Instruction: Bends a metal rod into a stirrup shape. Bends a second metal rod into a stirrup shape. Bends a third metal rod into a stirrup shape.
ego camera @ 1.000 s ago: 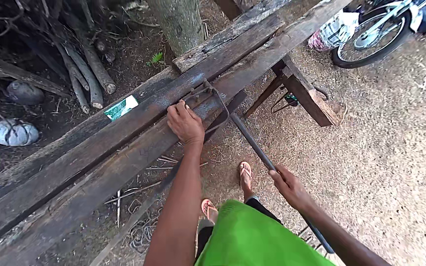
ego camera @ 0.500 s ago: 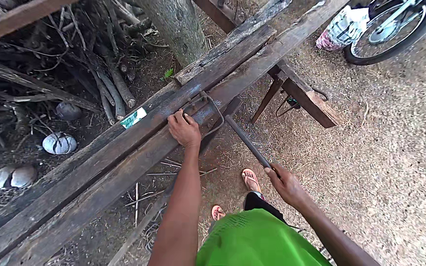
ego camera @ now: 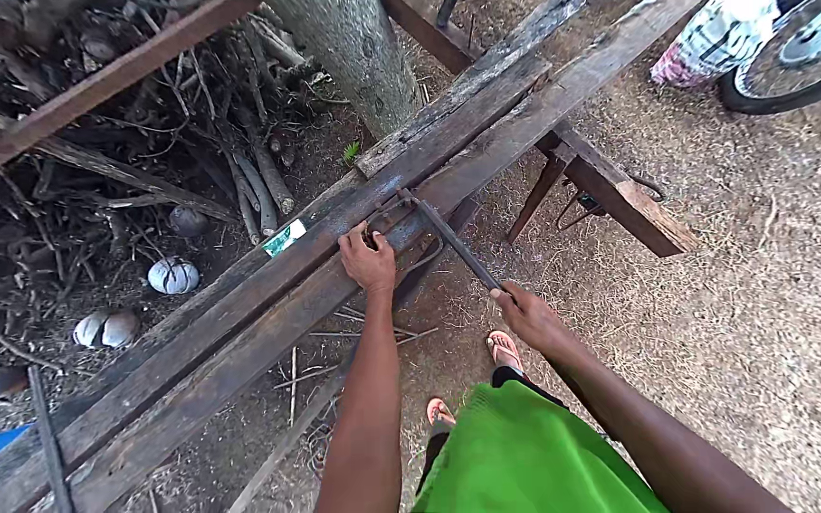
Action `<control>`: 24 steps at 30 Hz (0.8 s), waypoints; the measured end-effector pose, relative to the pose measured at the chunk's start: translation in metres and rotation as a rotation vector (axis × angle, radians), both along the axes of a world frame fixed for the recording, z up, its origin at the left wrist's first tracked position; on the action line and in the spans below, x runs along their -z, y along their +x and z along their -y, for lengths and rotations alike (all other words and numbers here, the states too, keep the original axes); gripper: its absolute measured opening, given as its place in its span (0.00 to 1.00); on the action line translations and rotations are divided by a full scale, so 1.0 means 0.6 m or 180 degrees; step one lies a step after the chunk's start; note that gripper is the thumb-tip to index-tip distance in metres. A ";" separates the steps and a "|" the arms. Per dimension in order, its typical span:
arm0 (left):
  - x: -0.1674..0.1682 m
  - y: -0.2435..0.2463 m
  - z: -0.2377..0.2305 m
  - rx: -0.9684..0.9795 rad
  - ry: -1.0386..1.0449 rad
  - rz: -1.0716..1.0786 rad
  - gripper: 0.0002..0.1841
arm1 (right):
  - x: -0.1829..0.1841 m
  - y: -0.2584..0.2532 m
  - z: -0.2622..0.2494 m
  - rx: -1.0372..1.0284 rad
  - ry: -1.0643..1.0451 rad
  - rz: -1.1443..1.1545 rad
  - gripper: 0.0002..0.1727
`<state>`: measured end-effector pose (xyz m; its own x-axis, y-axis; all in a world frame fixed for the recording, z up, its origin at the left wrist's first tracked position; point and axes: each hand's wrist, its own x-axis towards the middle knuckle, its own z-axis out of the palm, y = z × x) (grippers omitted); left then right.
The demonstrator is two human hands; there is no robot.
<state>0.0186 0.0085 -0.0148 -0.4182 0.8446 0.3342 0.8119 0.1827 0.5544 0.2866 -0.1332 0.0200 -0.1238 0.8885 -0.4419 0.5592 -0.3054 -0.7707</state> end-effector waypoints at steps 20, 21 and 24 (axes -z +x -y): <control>-0.042 0.063 0.096 0.1918 -0.0642 -0.0816 0.16 | 0.026 0.270 0.112 0.0399 -0.0151 -0.0422 0.25; -0.059 0.061 0.096 0.1916 -0.0449 -0.0804 0.16 | 0.031 0.287 0.120 0.0413 -0.0204 -0.0316 0.25; -0.156 0.059 0.071 0.1540 -0.0304 -0.0711 0.18 | 0.045 0.318 0.130 0.0476 -0.0416 -0.0204 0.24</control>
